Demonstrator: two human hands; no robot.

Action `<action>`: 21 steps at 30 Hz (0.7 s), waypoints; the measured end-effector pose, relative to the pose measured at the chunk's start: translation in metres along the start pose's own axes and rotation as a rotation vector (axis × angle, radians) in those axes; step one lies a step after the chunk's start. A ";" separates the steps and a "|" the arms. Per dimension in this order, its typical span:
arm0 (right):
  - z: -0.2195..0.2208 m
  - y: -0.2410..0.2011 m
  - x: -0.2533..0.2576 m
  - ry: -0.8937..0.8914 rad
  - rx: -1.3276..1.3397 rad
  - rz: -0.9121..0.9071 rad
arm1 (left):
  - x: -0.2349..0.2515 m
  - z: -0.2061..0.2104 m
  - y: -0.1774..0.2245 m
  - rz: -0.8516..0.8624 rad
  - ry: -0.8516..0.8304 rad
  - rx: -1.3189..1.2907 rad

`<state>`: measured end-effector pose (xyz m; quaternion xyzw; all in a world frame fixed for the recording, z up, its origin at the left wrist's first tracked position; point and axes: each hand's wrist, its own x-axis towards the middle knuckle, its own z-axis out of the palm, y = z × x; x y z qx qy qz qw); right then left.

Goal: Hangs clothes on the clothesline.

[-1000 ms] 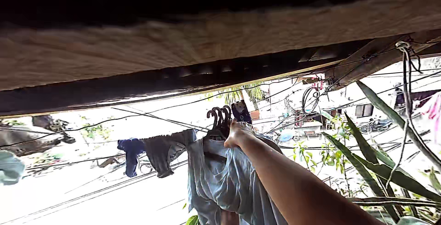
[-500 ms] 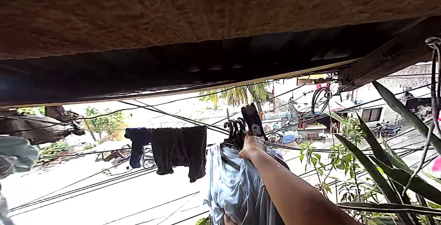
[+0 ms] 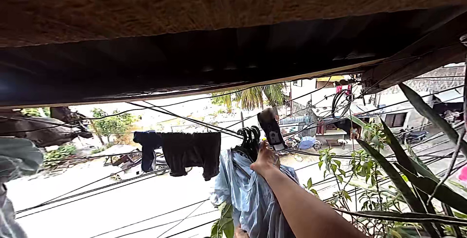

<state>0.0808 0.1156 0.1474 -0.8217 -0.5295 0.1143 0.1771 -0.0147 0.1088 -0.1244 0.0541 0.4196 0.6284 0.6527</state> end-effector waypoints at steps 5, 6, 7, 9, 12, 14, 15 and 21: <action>-0.003 -0.003 -0.003 0.007 -0.006 -0.011 | -0.021 -0.010 0.012 0.153 -0.136 0.263; -0.004 -0.004 -0.003 0.001 0.002 -0.009 | -0.021 -0.012 0.014 0.172 -0.151 0.335; -0.005 -0.005 -0.003 -0.005 0.003 -0.003 | -0.021 -0.013 0.014 0.169 -0.146 0.370; -0.003 -0.006 -0.003 -0.006 -0.006 0.016 | -0.012 -0.006 0.009 0.024 -0.032 0.216; -0.001 -0.006 -0.004 -0.007 -0.005 0.030 | -0.012 0.006 0.006 -0.085 0.092 0.041; 0.001 -0.007 -0.004 -0.003 0.007 0.030 | -0.018 0.008 0.007 -0.055 0.063 0.076; 0.002 -0.007 -0.004 0.003 0.015 0.031 | -0.017 0.008 0.008 -0.066 0.055 0.119; 0.010 -0.006 -0.004 0.019 0.059 0.034 | -0.042 0.041 0.044 -0.055 -0.062 0.507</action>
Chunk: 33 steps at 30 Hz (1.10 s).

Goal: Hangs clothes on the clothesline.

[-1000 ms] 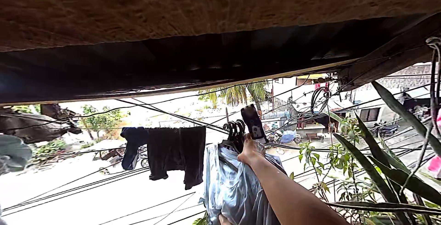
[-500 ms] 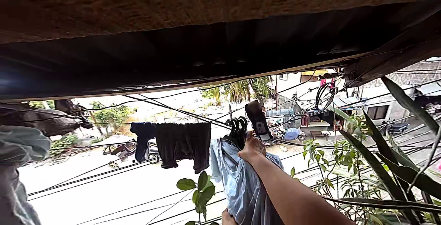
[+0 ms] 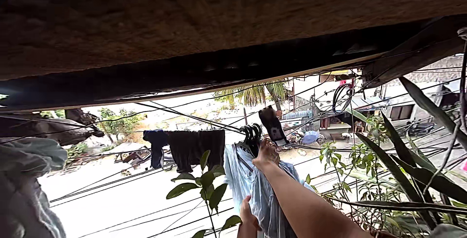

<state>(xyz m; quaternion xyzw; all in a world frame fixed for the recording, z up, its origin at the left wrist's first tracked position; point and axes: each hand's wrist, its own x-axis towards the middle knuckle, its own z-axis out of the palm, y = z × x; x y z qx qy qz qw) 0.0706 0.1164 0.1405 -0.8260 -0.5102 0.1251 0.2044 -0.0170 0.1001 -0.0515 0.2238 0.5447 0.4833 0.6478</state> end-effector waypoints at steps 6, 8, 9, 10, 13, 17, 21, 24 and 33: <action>0.003 0.001 0.000 0.001 0.009 -0.011 | -0.040 0.012 0.101 0.481 -0.042 0.336; 0.001 0.003 -0.002 0.006 0.009 -0.016 | -0.048 0.013 0.142 0.752 0.012 0.461; 0.001 0.003 -0.002 0.006 0.003 -0.015 | -0.046 0.012 0.160 0.897 0.045 0.556; 0.001 0.003 -0.003 0.006 -0.003 -0.017 | -0.045 0.010 0.175 1.009 0.104 0.686; 0.000 0.006 -0.004 0.010 -0.009 -0.032 | -0.033 0.006 0.197 1.260 0.225 1.156; -0.005 0.008 -0.010 -0.019 -0.034 -0.046 | -0.020 0.004 0.224 1.092 0.178 1.544; -0.003 0.010 -0.005 -0.031 -0.054 -0.044 | 0.000 -0.022 0.254 1.086 0.298 1.435; -0.004 0.010 -0.007 -0.041 -0.062 -0.040 | -0.004 -0.055 0.288 0.948 0.458 1.555; 0.004 0.011 -0.009 -0.048 0.029 -0.001 | -0.029 -0.187 0.406 0.489 0.777 1.647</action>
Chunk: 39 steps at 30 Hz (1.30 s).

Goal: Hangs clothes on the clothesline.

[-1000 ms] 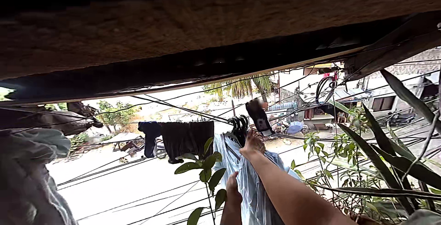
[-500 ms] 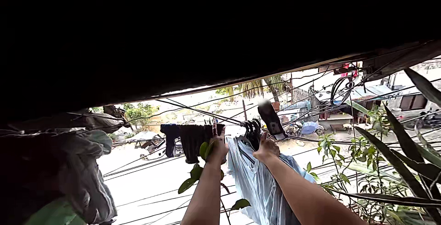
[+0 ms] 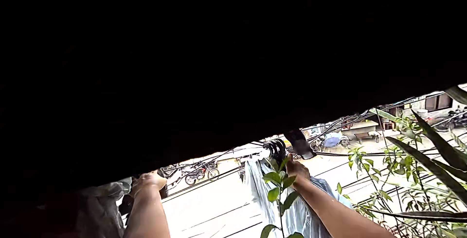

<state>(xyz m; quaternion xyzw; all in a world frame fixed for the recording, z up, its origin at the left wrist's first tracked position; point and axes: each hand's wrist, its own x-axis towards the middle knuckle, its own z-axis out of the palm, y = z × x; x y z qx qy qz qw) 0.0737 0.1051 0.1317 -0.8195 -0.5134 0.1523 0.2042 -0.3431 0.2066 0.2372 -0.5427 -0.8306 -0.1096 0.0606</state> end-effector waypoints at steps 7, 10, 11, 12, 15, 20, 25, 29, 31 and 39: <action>-0.002 -0.003 -0.004 0.001 -0.055 0.018 | -0.010 0.029 0.021 0.018 0.088 -0.165; -0.005 -0.002 -0.006 0.019 -0.062 -0.005 | -0.067 0.030 0.076 0.300 0.241 -0.527; -0.007 -0.001 -0.006 0.021 -0.052 -0.012 | -0.088 0.030 0.096 0.403 0.219 -0.668; -0.008 0.000 -0.006 0.018 -0.033 -0.012 | -0.108 0.032 0.115 0.494 0.125 -0.822; -0.006 0.003 -0.005 0.001 0.015 -0.018 | -0.167 0.042 0.164 0.652 -0.283 -1.091; 0.001 0.012 0.003 0.029 0.035 -0.037 | -0.200 0.071 0.216 0.656 -0.402 -0.964; -0.017 0.030 0.005 -0.175 0.257 -0.133 | -0.208 0.085 0.237 0.640 -0.343 -0.918; -0.030 0.061 0.011 -0.279 0.421 -0.362 | -0.197 0.097 0.256 0.610 -0.379 -0.923; -0.026 0.078 0.021 -0.277 0.517 -0.411 | -0.204 0.097 0.253 0.593 -0.381 -0.946; -0.029 0.098 0.032 -0.135 0.246 -0.387 | -0.240 0.059 0.212 0.663 -0.396 -1.000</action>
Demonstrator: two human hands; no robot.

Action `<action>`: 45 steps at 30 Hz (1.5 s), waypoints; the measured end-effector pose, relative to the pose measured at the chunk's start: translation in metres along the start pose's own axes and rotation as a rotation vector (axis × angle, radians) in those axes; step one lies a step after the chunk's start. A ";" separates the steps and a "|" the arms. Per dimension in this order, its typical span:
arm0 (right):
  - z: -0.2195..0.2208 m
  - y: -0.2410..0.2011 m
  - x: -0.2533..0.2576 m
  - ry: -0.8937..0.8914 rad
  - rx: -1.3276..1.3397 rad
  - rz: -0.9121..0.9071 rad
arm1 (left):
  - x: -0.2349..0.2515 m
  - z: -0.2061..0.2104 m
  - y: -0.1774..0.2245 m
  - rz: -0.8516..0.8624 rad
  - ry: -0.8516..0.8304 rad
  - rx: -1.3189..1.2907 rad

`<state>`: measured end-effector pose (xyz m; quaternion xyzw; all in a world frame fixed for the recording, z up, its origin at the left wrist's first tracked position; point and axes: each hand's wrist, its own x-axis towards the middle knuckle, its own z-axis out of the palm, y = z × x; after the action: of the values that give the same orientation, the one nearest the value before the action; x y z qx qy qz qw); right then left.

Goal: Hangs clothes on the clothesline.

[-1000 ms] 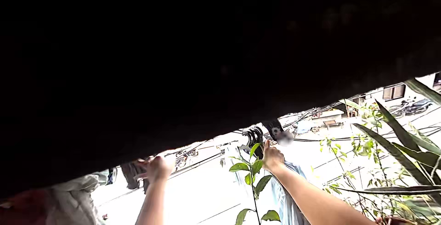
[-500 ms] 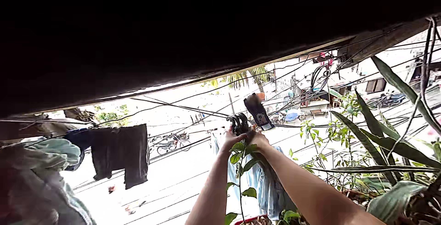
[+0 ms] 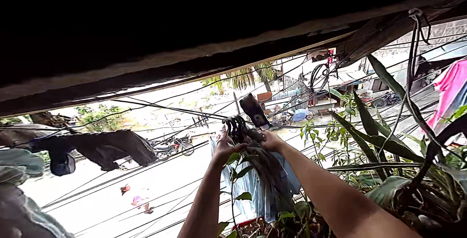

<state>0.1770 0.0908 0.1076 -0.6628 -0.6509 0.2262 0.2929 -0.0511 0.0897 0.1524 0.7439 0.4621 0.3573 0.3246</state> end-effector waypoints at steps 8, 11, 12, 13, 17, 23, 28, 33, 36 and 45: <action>0.004 -0.038 -0.023 0.145 -0.203 0.125 | -0.055 -0.059 0.027 0.103 -0.417 -0.144; -0.002 -0.036 -0.029 0.210 -0.200 0.045 | -0.083 -0.077 0.022 0.237 -0.367 -0.088; -0.007 -0.036 -0.033 0.227 -0.205 0.021 | -0.092 -0.082 0.018 0.261 -0.308 -0.071; -0.011 -0.034 -0.038 0.246 -0.223 -0.007 | -0.101 -0.085 0.013 0.278 -0.248 -0.052; -0.020 -0.020 -0.065 0.375 -0.315 -0.124 | -0.126 -0.093 -0.012 0.378 -0.079 -0.006; -0.036 -0.011 -0.068 0.328 -0.280 -0.056 | -0.122 -0.087 -0.007 0.280 0.328 0.386; -0.029 0.005 -0.068 0.332 -0.342 -0.084 | -0.063 -0.087 0.055 0.202 0.259 0.824; -0.041 0.042 -0.081 0.331 -0.347 -0.077 | 0.013 -0.054 0.108 0.344 -0.061 0.614; -0.059 0.064 -0.091 0.394 -0.314 -0.039 | 0.057 -0.015 0.098 0.398 0.042 0.540; -0.172 0.045 -0.114 0.628 -0.115 0.289 | 0.081 0.046 0.086 0.306 0.039 0.587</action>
<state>0.3214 -0.0378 0.1930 -0.8008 -0.4402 0.0135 0.4059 0.0520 0.1262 0.2166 0.8596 0.4342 0.2676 0.0300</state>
